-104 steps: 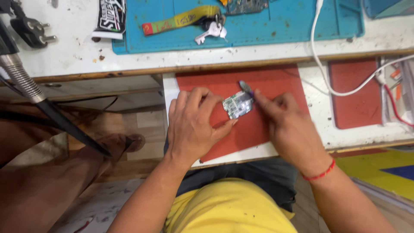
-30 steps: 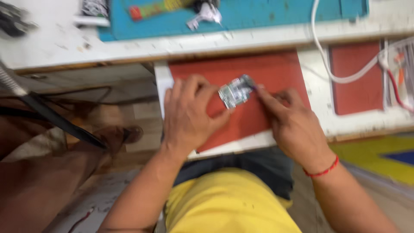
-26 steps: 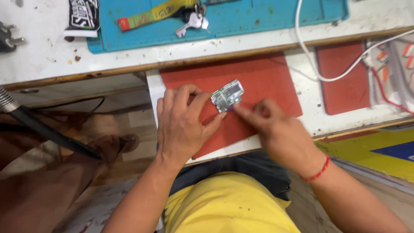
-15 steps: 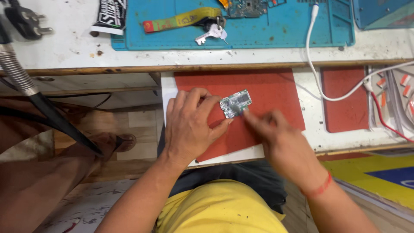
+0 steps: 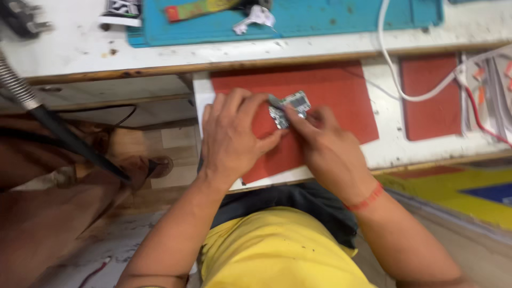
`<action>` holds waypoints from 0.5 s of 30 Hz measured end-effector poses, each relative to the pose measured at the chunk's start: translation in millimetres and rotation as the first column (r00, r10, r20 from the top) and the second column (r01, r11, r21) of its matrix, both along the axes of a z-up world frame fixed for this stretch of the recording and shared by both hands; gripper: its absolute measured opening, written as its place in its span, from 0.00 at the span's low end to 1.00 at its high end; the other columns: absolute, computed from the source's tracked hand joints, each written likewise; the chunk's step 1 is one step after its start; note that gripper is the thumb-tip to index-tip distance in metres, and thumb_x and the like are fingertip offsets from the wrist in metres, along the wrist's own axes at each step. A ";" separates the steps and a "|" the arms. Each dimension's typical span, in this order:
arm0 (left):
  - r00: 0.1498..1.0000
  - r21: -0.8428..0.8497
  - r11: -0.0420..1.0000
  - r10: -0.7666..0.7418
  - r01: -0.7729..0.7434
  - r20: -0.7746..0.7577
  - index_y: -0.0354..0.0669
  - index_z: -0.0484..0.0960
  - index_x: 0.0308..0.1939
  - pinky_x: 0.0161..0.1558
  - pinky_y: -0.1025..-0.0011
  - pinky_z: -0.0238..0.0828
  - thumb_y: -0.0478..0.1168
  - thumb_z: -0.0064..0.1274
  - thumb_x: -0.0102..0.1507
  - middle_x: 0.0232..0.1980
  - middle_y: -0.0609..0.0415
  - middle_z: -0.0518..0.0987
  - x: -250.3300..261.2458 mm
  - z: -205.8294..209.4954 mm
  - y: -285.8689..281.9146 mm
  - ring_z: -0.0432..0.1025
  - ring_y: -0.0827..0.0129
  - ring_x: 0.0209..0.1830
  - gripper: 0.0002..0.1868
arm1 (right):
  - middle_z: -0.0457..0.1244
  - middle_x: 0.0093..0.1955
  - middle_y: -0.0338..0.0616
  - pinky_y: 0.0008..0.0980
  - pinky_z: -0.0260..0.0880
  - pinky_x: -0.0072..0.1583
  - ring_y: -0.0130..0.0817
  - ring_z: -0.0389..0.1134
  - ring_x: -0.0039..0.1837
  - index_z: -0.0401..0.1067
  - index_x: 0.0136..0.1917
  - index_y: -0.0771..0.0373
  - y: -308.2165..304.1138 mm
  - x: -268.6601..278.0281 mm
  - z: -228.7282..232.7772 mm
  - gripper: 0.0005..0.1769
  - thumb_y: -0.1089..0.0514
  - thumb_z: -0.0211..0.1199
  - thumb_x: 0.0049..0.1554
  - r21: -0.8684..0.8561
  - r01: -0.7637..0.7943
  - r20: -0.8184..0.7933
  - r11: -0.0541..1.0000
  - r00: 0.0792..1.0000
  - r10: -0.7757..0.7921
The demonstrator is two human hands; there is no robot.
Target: The person scrubs a small circuit board with a toothbrush on a red mat. They then use a hot air gun to heat the board and finish by scrubbing it again with the toothbrush.
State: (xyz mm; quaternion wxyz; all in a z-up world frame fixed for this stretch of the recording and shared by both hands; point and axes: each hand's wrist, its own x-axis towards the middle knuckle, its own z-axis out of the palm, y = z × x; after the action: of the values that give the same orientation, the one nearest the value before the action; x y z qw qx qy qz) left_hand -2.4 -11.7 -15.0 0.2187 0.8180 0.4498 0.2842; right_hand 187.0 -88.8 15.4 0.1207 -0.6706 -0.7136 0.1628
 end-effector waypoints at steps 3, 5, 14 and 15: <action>1.000 0.045 0.999 0.007 -0.008 0.007 0.49 0.82 0.51 0.48 0.58 0.61 0.50 0.73 0.47 0.50 0.56 0.76 1.9 8.2 6.7 0.68 0.56 0.50 0.30 | 0.63 0.51 0.54 0.47 0.69 0.40 0.56 0.69 0.41 0.70 0.71 0.52 11.5 2.1 3.4 0.33 0.70 0.56 0.54 0.003 0.024 0.000 1.000 1.000 -0.024; 1.000 0.060 0.998 0.008 -0.008 0.010 0.47 0.82 0.52 0.45 0.58 0.61 0.51 0.74 0.48 0.49 0.55 0.75 0.3 10.3 5.1 0.68 0.57 0.48 0.31 | 0.64 0.50 0.52 0.46 0.70 0.43 0.52 0.70 0.42 0.71 0.71 0.52 6.3 11.7 11.3 0.35 0.73 0.53 0.52 0.041 0.076 -0.073 0.996 0.995 -0.073; 1.000 0.059 0.998 -0.028 0.028 -0.008 0.48 0.86 0.48 0.45 0.58 0.59 0.50 0.73 0.50 0.49 0.57 0.75 -0.1 6.1 5.3 0.67 0.58 0.47 0.25 | 0.64 0.51 0.53 0.48 0.69 0.45 0.55 0.69 0.45 0.69 0.73 0.56 3.4 21.9 -1.1 0.31 0.71 0.56 0.57 0.066 0.072 -0.035 0.995 0.997 -0.070; 1.000 0.058 0.998 -0.024 0.025 -0.010 0.48 0.86 0.48 0.46 0.58 0.59 0.50 0.73 0.49 0.49 0.57 0.75 -0.2 6.2 6.0 0.67 0.58 0.47 0.25 | 0.64 0.50 0.53 0.48 0.70 0.44 0.54 0.69 0.43 0.69 0.72 0.55 2.4 19.8 -0.3 0.34 0.71 0.56 0.54 0.018 0.020 -0.051 1.000 0.999 -0.019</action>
State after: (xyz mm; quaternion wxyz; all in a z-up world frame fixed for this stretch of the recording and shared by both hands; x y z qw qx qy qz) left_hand -2.5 -5.6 -8.8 0.1962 0.8308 0.4321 0.2908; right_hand 206.8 -86.4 15.1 0.1463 -0.6722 -0.7051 0.1721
